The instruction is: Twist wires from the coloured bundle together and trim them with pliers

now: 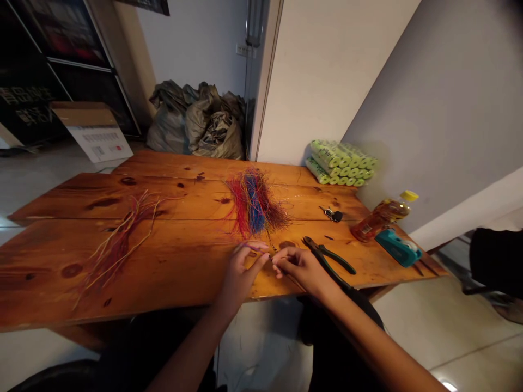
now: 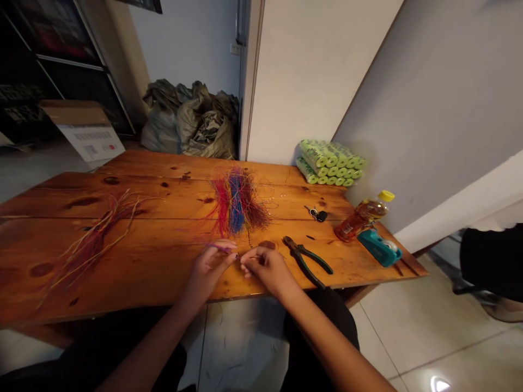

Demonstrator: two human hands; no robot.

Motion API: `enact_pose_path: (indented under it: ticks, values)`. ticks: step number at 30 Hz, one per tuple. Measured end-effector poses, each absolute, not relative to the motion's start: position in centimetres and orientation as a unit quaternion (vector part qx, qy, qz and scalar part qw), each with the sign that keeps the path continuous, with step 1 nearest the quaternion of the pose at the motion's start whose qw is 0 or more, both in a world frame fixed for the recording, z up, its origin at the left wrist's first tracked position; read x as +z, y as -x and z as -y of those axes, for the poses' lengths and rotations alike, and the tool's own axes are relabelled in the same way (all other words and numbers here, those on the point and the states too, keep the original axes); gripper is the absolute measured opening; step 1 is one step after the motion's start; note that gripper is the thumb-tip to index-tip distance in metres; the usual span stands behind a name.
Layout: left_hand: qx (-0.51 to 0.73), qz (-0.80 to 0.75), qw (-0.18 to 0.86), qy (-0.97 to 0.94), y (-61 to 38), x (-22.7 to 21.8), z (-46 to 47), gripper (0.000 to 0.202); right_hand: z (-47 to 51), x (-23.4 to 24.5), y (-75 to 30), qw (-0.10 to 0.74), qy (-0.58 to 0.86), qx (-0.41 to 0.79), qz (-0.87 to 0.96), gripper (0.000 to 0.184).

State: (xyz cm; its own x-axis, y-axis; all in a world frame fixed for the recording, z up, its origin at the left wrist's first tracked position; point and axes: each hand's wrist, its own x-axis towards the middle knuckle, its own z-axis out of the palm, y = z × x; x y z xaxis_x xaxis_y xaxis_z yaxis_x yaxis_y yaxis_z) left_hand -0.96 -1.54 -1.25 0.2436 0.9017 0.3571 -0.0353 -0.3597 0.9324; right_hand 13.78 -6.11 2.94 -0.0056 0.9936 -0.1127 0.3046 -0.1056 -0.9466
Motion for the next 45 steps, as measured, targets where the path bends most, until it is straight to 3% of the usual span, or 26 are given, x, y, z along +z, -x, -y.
enact_pose_path:
  ticks: [4,9,12,15,18,20,24,31,36,39,42,45]
  values:
    - [0.492,-0.296,0.292,-0.765,1.8,-0.5,1.0,0.01,6.5,4.0,-14.3,0.392,0.55,0.542,0.499,0.027]
    - [0.496,-0.304,0.3,-0.756,1.8,-0.2,1.4,0.009,7.3,5.0,-13.5,0.36,0.612,0.415,0.569,0.012]
    - [0.494,-0.327,0.404,-0.697,1.2,-0.7,1.6,0.012,7.6,4.9,-12.9,0.309,0.638,0.232,0.666,0.008]
    - [0.464,-0.329,0.592,-0.571,0.7,-1.7,1.5,0.013,7.9,4.3,-12.7,0.241,0.608,0.069,0.753,0.012]
    - [0.391,-0.318,0.759,-0.411,0.5,-2.5,1.5,0.006,7.9,3.8,-13.0,0.163,0.565,-0.01,0.809,0.014]
    - [0.366,-0.317,0.785,-0.386,0.6,-2.4,1.6,0.006,7.6,3.8,-13.3,0.177,0.566,0.016,0.805,0.013]
    - [0.409,-0.301,0.681,-0.528,1.1,-1.0,1.6,0.011,6.9,4.7,-14.2,0.29,0.621,0.174,0.707,0.008]
    - [0.434,-0.272,0.616,-0.599,1.3,-0.3,1.3,0.007,7.2,5.4,-14.2,0.346,0.596,0.392,0.61,0.011]
    - [0.476,-0.302,0.594,-0.573,1.3,-0.4,2.1,0.006,7.8,6.0,-13.3,0.309,0.618,0.283,0.665,0.01]
    - [0.499,-0.312,0.668,-0.454,0.5,-1.5,3.2,0.011,8.3,5.7,-12.6,0.267,0.6,0.155,0.738,0.01]
    - [0.465,-0.34,0.75,-0.325,-0.3,-2.9,4.1,0.01,8.7,4.7,-12.2,0.163,0.56,0.036,0.811,0.015]
    - [0.442,-0.358,0.763,-0.307,-0.3,-3.0,4.4,0.004,8.6,4.0,-12.4,0.159,0.559,0.035,0.813,0.015]
